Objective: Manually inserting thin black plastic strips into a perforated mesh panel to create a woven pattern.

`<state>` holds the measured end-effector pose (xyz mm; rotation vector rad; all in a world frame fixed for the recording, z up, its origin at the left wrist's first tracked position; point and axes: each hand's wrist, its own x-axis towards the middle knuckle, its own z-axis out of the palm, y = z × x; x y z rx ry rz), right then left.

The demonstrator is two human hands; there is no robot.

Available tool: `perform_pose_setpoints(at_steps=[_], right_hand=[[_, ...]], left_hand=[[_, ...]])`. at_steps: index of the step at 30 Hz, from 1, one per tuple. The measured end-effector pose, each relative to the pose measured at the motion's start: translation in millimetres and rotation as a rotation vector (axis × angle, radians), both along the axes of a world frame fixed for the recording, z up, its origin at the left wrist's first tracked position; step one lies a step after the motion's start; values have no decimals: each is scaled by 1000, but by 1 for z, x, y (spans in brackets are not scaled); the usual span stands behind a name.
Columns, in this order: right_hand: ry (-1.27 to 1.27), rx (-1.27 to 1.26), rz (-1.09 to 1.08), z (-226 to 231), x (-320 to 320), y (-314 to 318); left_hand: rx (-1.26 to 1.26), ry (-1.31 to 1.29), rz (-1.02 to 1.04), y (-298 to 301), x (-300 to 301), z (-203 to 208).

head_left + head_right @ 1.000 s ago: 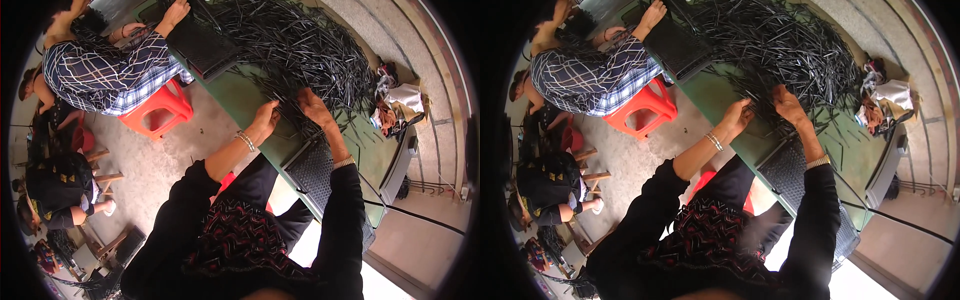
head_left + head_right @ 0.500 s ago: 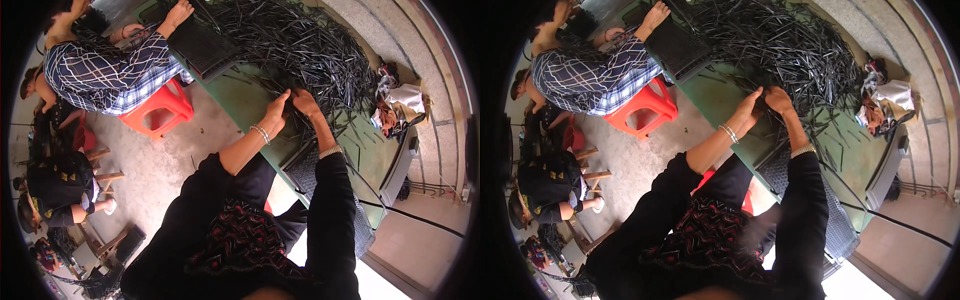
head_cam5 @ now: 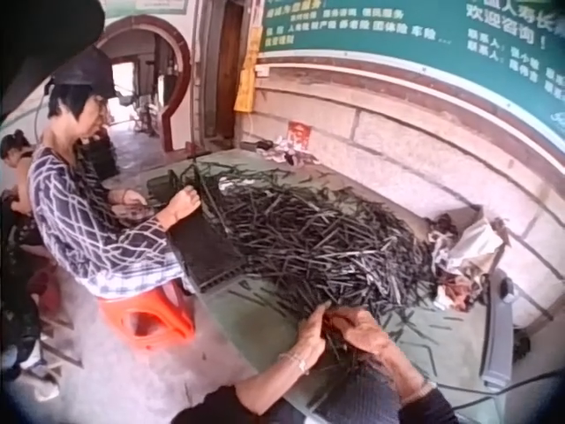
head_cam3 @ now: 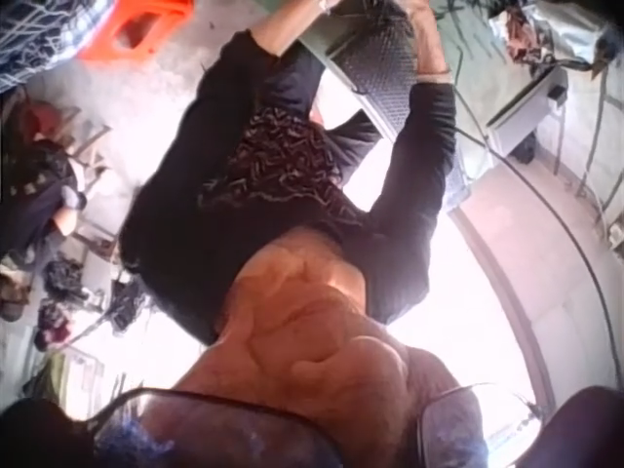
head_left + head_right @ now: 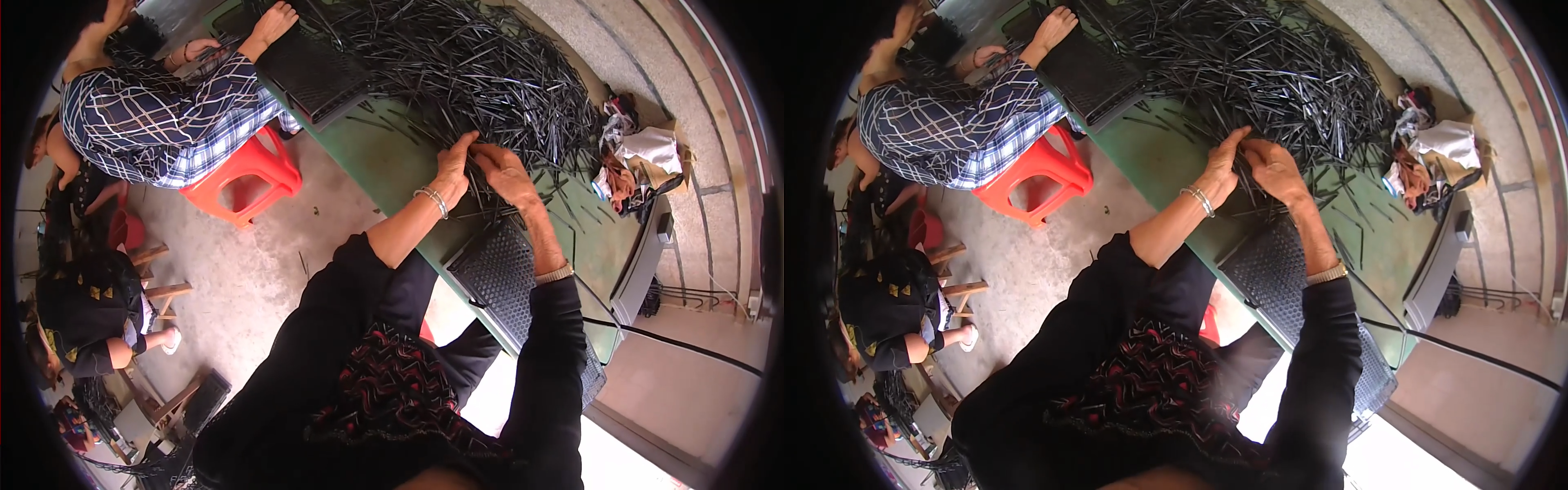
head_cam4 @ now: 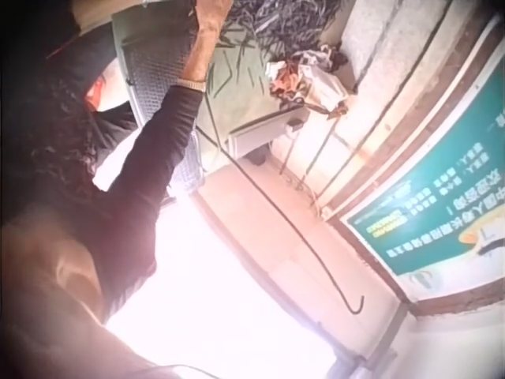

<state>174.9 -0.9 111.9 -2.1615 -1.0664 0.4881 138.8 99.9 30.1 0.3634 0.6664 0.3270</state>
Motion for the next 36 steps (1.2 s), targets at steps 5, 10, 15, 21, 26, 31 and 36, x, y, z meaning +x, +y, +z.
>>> perform_pose_setpoints(at_steps=[5, 10, 15, 21, 26, 31, 36], right_hand=[[49, 237, -157, 41, 17, -17], [194, -80, 11, 40, 18, -35], [-334, -127, -5, 10, 11, -46], [-435, -254, -143, -22, 25, -52], [-595, -312, -49, -19, 39, -68], [-566, -302, -19, -18, 45, -78], [-475, -365, -45, -6, 32, -78]], left_hand=[[-71, -140, -41, 4, 4, 33], [-29, -199, 30, 9, 19, 47], [-107, -251, 52, 4, 27, 53], [-106, -284, 3, 5, 28, 47], [-94, -225, -9, 0, 34, 46], [-151, -267, 26, -8, 39, 37], [-163, -208, -17, -10, 36, 38]])
